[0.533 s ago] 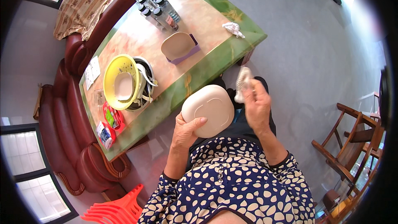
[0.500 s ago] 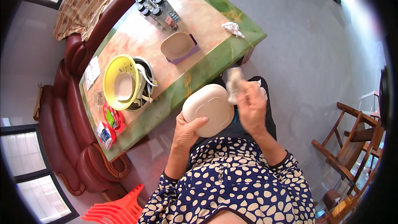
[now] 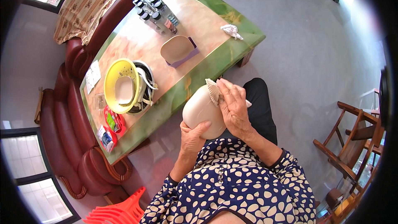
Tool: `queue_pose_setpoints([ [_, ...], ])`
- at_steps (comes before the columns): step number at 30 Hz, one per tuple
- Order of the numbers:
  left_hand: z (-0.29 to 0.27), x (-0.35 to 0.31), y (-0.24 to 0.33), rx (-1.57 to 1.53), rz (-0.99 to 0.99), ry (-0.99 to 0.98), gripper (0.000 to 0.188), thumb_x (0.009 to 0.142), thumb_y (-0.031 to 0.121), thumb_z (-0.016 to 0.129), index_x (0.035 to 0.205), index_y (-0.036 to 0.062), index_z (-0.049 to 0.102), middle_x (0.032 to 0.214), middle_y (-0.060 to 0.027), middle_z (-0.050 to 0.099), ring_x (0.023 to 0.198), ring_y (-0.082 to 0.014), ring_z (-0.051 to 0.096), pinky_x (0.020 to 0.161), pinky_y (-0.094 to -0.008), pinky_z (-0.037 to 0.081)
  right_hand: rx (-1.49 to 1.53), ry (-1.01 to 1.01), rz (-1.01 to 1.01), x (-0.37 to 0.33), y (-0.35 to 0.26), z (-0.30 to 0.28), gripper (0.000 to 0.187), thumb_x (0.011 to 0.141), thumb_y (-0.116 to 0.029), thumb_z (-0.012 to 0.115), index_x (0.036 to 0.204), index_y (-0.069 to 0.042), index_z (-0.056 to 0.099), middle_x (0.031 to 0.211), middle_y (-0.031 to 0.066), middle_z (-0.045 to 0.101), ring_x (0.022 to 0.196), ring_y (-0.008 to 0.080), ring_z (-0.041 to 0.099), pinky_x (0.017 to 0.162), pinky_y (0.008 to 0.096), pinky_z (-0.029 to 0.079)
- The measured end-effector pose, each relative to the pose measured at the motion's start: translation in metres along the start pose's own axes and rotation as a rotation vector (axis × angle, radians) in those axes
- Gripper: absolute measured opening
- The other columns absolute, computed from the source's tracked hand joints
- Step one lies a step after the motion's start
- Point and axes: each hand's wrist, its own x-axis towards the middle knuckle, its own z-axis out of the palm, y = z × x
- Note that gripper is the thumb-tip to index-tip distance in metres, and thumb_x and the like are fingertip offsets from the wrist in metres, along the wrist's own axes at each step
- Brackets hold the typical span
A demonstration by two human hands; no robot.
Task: The person wipes a purple plastic container and several white bowls with a white cloth. They handle the items one at a time, wiping the exterior and interior surfaces before placing them on the table.
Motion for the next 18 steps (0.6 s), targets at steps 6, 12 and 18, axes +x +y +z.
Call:
queue_pose_setpoints([
  [6, -0.004, 0.009, 0.008, -0.121, 0.043, 0.042, 0.050, 0.077, -0.006, 0.065, 0.125, 0.0027, 0.052, 0.119, -0.0104, 0.060, 0.108, -0.0209, 0.059, 0.095, -0.0377, 0.049, 0.500, -0.161, 0.318, -0.030, -0.005, 0.005, 0.051, 0.096, -0.010, 0.046, 0.143, 0.002, 0.030, 0.130, 0.0225, 0.049, 0.121, 0.0328, 0.048, 0.103, 0.0355, 0.036],
  [12, -0.010, 0.007, 0.007, -0.115, -0.039, -0.012, 0.056, 0.076, -0.004, 0.066, 0.128, 0.0016, 0.049, 0.121, -0.0107, 0.059, 0.111, -0.0219, 0.058, 0.097, -0.0392, 0.047, 0.456, -0.182, 0.314, -0.015, 0.006, -0.002, 0.039, 0.096, -0.012, 0.047, 0.134, -0.001, 0.043, 0.121, 0.0146, 0.055, 0.107, 0.0295, 0.051, 0.097, 0.0337, 0.039],
  [18, 0.000, 0.002, 0.002, -0.015, -0.099, 0.004, 0.061, 0.074, -0.003, 0.065, 0.132, 0.0017, 0.046, 0.124, -0.0109, 0.057, 0.114, -0.0232, 0.056, 0.097, -0.0382, 0.047, -0.148, -0.053, -0.111, 0.017, -0.017, -0.012, 0.039, 0.083, -0.010, 0.055, 0.121, -0.003, 0.058, 0.123, 0.0091, 0.059, 0.113, 0.0281, 0.048, 0.096, 0.0394, 0.037],
])
